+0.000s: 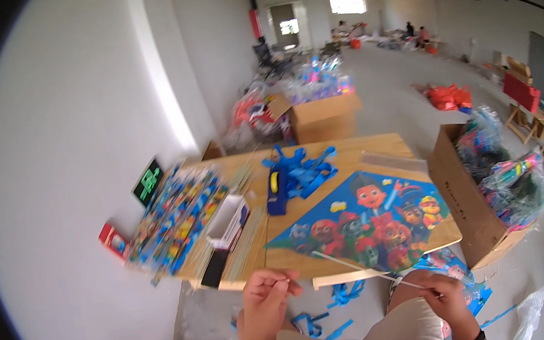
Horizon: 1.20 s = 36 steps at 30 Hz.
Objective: Assembling a kite by attaching poles and fabric and securing them with tape.
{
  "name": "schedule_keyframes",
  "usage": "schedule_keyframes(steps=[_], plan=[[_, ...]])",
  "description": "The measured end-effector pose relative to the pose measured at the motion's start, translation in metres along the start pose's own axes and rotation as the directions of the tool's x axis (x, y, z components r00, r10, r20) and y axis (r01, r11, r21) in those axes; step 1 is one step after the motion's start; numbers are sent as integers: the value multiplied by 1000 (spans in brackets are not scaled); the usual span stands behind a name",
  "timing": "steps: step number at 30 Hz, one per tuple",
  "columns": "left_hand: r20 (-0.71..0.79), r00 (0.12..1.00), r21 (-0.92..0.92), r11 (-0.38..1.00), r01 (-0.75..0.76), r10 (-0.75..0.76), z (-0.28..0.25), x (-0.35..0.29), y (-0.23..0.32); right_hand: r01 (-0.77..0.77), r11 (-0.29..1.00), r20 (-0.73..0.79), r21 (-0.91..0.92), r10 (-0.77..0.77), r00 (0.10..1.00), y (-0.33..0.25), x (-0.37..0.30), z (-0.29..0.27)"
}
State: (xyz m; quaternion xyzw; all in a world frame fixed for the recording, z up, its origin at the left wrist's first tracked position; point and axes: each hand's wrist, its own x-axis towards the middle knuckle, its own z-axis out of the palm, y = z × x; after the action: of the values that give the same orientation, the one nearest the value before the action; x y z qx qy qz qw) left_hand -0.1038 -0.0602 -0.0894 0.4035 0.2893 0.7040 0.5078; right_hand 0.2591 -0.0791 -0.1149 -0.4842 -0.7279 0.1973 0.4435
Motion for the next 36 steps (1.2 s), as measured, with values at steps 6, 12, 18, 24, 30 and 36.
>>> schedule_keyframes(steps=[6, 12, 18, 24, 30, 36], plan=[[29, 998, -229, 972, -50, 58, 0, -25, 15, 224, 970, 78, -93, -218, 973, -7, 2, -16], [22, 998, -202, 978, -55, 60, 5, -30, 24, 298, 946, 108, -130, -285, 952, -13, 13, -8], [55, 980, 95, 976, -195, 190, 12, -29, 21, 300, 944, 112, -137, -286, 952, -17, 17, -4], [-22, 985, 70, 983, -169, 170, 17, -30, 24, 318, 937, 133, -144, -300, 944, -20, 19, -7], [27, 972, 112, 966, -235, 233, 15, -29, 26, 299, 938, 119, -178, -281, 952, -22, 17, -3], [35, 966, 170, 951, -257, 255, 14, -30, 29, 293, 933, 117, -210, -273, 955, -28, 18, -4]])
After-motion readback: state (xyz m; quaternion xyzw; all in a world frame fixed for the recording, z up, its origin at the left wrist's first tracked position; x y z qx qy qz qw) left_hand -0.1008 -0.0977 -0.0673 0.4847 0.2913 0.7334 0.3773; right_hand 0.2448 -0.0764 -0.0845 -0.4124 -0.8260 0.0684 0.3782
